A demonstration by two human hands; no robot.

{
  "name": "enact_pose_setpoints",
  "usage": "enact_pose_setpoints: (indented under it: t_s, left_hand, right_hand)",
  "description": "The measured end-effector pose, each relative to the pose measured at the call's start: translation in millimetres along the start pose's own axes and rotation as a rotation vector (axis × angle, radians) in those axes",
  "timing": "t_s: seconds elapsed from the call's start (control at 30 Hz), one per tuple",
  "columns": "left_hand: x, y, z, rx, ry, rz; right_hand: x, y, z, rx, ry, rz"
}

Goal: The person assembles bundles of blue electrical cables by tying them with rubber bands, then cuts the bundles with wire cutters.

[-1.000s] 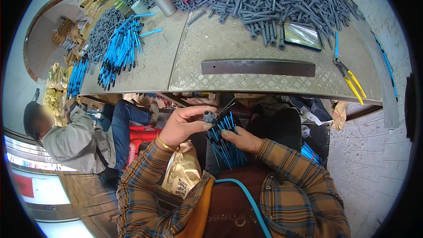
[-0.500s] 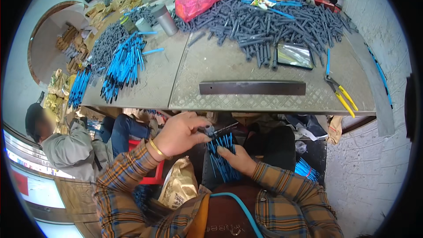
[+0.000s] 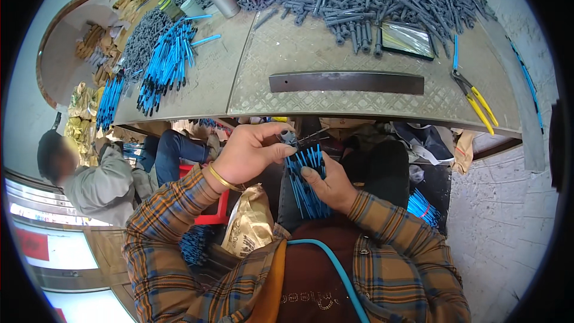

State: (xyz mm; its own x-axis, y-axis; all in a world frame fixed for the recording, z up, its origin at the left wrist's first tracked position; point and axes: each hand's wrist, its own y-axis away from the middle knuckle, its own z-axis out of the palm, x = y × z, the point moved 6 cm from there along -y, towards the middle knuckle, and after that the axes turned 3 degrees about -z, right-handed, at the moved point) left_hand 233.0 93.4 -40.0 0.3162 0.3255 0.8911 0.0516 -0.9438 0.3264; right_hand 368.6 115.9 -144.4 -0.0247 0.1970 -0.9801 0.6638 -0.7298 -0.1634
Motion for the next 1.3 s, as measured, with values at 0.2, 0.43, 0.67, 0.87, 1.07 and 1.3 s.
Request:
enact_pose_setpoints:
  t_s: [0.2,0.43,0.67,0.87,1.07,1.3]
  left_hand:
    - [9,2,2,-0.100,-0.030,0.057]
    - [-2,1,-3,-0.131,-0.038,0.104]
    - [14,9,3,0.006,-0.101,0.169]
    - [44,3,6,-0.100,-0.069,0.196]
    - [29,-9,18,-0.344,-0.062,0.273]
    - [17,-17,25,-0.230,-0.110,0.141]
  right_hand:
    - [7,-11,8,-0.503,-0.431,0.135]
    - [3,-10,15,-0.462,-0.345,0.109]
    - [-14,0,12,-0.298,-0.130,0.084]
    - [-29,1,-18,-0.206,0.008,-0.017]
    - [-12,-2,-17,-0.640,-0.283,0.124]
    - [-6,-2,-22,-0.547,-0.256,0.121]
